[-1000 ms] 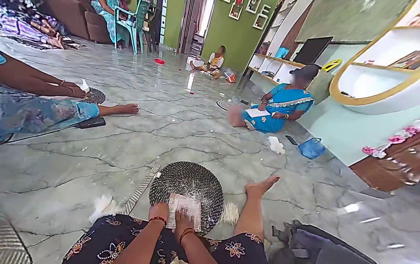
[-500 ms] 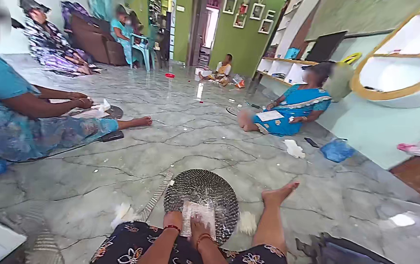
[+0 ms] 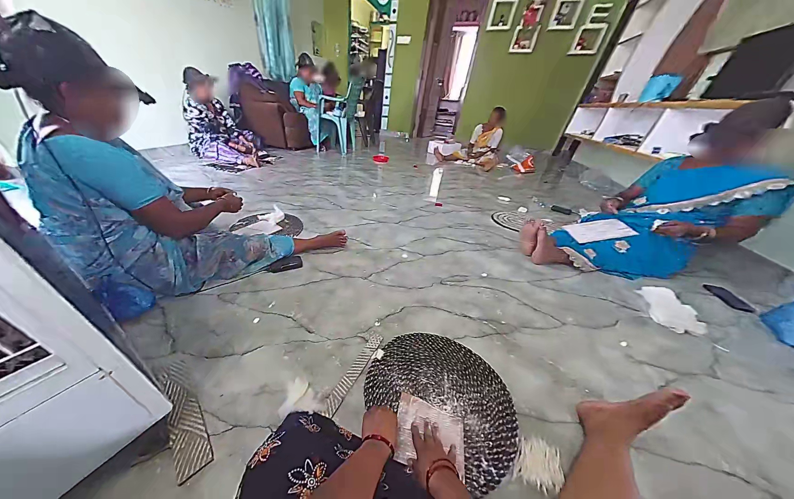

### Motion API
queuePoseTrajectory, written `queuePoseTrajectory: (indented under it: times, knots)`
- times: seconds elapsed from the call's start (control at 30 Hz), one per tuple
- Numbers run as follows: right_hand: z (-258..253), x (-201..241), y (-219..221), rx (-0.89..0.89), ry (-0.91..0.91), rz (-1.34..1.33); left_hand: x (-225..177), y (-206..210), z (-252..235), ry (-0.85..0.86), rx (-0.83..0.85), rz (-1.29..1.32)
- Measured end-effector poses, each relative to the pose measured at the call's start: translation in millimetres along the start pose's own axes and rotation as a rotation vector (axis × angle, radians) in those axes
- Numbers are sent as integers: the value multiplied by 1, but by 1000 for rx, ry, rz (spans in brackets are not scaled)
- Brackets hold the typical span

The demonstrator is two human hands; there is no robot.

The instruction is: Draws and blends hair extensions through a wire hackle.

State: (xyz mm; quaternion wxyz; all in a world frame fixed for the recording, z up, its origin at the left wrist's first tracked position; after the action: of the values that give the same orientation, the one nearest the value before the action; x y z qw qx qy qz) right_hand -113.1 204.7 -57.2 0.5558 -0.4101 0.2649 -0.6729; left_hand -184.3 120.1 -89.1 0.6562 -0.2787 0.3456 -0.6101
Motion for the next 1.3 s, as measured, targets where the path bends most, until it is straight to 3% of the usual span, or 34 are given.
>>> queuePoseTrajectory:
  times: [0.17, 0.43, 0.73, 0.97, 1.07, 1.3]
  knots:
    - [-37, -25, 37, -79, 49, 28, 3, 0, 3, -1, 32, 33]
    - [-27, -24, 40, -9, 4, 16, 4, 8, 6, 9, 39, -9]
    - [-19, -1, 65, -122, 92, 96, 5, 12, 5, 16, 35, -10]
    - [-23, -16, 24, -87, 49, 14, 0, -1, 6, 21, 0, -73]
    - [-34, -29, 32, -19, 57, 1, 1, -2, -4, 4, 2, -106]
    - [-25, -19, 56, -83, 115, 48, -1, 3, 2, -29, 15, -78]
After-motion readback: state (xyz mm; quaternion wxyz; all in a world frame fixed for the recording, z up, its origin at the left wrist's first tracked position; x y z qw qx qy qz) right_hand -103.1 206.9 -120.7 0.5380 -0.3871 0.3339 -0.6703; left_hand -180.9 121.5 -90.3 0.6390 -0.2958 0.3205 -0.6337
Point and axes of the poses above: each hand's wrist, its own z-axis away from the middle knuckle, its own y-axis out of the palm, x = y × z, the point moved 6 cm from there along -z, towards the middle knuckle, and after that the axes turned 14 degrees about -y, right-handed, at the moved point
